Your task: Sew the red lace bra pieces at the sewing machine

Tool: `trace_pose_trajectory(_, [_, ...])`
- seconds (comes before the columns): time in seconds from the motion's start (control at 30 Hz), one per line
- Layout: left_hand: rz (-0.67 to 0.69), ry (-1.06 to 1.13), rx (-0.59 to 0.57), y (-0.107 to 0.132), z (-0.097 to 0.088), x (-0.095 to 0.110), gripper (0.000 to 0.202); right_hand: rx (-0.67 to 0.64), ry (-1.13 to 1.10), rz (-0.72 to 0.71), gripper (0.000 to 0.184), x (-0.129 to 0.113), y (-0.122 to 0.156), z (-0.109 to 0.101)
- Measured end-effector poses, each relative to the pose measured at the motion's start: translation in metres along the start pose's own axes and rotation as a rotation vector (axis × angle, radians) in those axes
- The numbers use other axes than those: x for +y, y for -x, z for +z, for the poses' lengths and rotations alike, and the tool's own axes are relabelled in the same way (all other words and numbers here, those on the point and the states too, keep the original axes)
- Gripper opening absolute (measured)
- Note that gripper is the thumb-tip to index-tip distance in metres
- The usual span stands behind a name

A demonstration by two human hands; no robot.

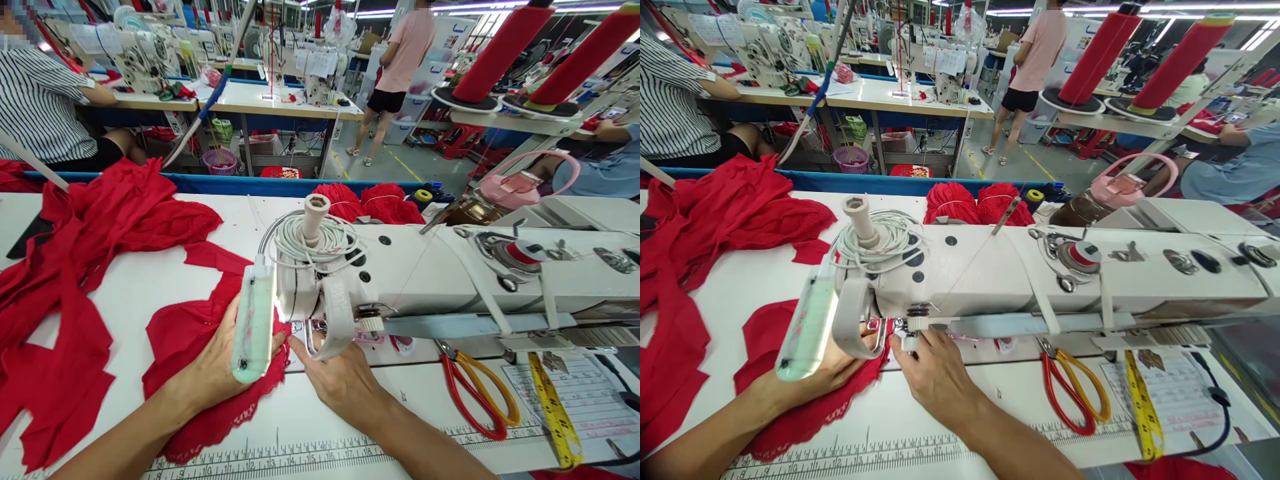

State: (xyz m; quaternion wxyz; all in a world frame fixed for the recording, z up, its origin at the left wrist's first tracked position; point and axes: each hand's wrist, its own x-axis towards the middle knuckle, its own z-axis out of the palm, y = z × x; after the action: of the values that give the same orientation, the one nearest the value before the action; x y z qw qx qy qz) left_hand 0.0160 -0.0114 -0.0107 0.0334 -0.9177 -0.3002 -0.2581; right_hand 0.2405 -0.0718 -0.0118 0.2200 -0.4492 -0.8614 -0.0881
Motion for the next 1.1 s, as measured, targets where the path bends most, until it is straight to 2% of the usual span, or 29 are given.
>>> trace_pose_trajectory(0.17, [-0.02,0.005,0.051,-0.007,-0.008,0.004,0.024,-0.001,-0.004,0.006,0.047,0.0,-0.001,-0.001])
trace_pose_trajectory(0.37, [0.044,-0.045,0.068,0.001,-0.004,0.001,0.025,-0.018,-0.009,0.005,0.048,0.0,-0.002,-0.003])
trace_pose_trajectory(0.57, [0.0,0.014,-0.032,-0.001,-0.005,0.007,0.022,-0.002,-0.035,0.02,0.043,0.0,-0.003,-0.003])
trace_pose_trajectory(0.7, [0.049,0.038,-0.066,-0.009,-0.013,0.012,0.015,-0.007,-0.096,0.066,0.04,0.002,-0.005,-0.004])
trace_pose_trajectory(0.93, [0.049,-0.003,-0.167,0.0,-0.023,0.014,0.026,-0.089,0.006,0.016,0.04,-0.002,-0.007,-0.004])
trace_pose_trajectory(1.1, [0.104,-0.064,-0.073,0.007,-0.013,0.021,0.032,-0.155,0.027,-0.047,0.038,0.002,-0.01,-0.006])
